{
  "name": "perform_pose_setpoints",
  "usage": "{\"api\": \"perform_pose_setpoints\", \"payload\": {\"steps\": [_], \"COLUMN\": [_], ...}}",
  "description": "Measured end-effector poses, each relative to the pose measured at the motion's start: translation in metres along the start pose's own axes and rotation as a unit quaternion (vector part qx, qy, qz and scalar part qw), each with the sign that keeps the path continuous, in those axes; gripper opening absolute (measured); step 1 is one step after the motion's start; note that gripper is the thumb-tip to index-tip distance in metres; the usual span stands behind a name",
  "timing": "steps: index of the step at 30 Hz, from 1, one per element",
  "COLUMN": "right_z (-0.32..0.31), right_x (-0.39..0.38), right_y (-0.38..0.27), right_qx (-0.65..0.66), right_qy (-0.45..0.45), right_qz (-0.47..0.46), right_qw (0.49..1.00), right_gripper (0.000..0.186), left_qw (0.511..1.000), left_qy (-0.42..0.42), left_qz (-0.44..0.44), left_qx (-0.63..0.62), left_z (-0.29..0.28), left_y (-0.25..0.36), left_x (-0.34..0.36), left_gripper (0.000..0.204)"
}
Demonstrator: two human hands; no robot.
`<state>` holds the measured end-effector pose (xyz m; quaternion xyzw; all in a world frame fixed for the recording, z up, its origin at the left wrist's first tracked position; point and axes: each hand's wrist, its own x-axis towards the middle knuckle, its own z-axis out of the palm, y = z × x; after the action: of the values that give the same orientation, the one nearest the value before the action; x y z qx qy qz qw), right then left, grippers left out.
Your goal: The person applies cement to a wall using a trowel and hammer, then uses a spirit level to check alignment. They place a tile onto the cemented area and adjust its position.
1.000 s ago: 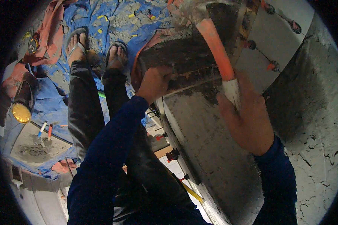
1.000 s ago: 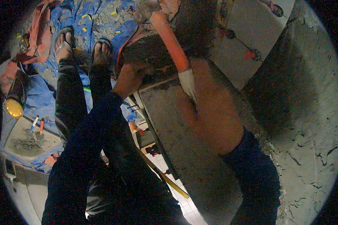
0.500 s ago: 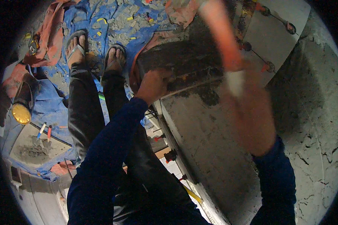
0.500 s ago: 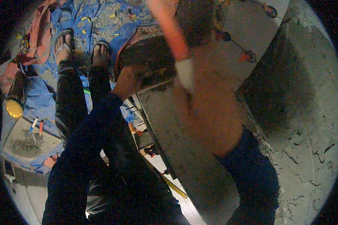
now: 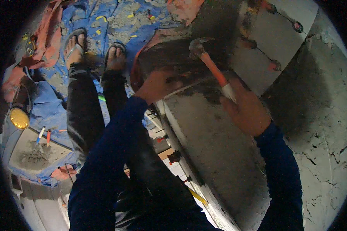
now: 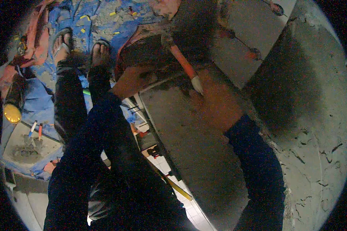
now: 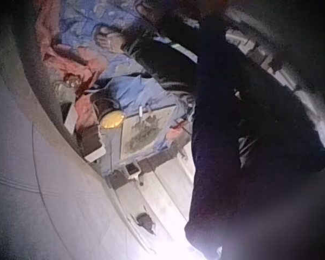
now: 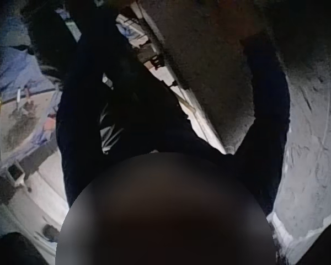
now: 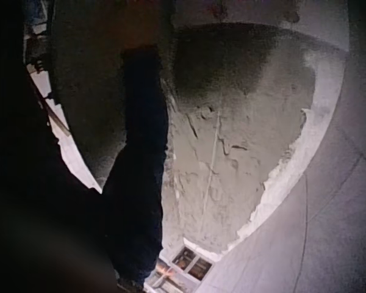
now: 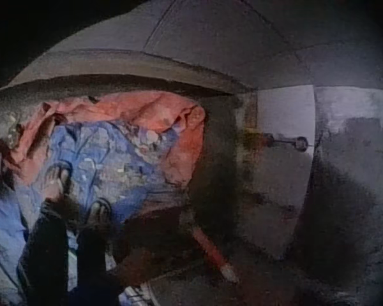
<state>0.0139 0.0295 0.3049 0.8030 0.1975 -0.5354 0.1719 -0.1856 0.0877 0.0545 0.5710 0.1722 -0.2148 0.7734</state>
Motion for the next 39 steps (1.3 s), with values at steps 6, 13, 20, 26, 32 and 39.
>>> {"api": "perform_pose_setpoints", "payload": {"steps": [6, 13, 20, 26, 32, 39], "right_z": [-0.021, -0.021, 0.015, 0.022, 0.018, 0.027], "right_x": [-0.017, -0.024, -0.016, -0.014, -0.013, -0.014], "right_y": [0.04, 0.046, 0.043, 0.034, 0.031, 0.045], "right_qx": [-0.056, -0.01, -0.073, -0.05, -0.077, -0.099], "right_qy": [0.056, 0.025, -0.077, -0.129, -0.171, -0.147], "right_qz": [0.015, 0.043, 0.037, 0.081, 0.116, 0.093], "right_qw": [0.997, 0.999, 0.994, 0.987, 0.975, 0.98], "right_gripper": [0.051, 0.049, 0.052, 0.062, 0.067, 0.064], "left_qw": [0.999, 0.998, 0.998, 0.99, 0.991, 0.996], "left_qy": [-0.02, -0.047, -0.03, -0.095, -0.094, -0.09], "left_qz": [0.008, -0.02, 0.04, -0.099, -0.064, -0.019], "left_qx": [0.031, 0.022, 0.025, -0.043, -0.071, -0.017], "left_z": [-0.005, -0.007, -0.006, -0.026, -0.029, -0.027], "left_y": [0.01, 0.017, 0.014, 0.019, 0.014, 0.005], "left_x": [-0.005, -0.005, -0.007, -0.008, -0.018, -0.008], "left_gripper": [0.054, 0.054, 0.051, 0.049, 0.052, 0.053]}}
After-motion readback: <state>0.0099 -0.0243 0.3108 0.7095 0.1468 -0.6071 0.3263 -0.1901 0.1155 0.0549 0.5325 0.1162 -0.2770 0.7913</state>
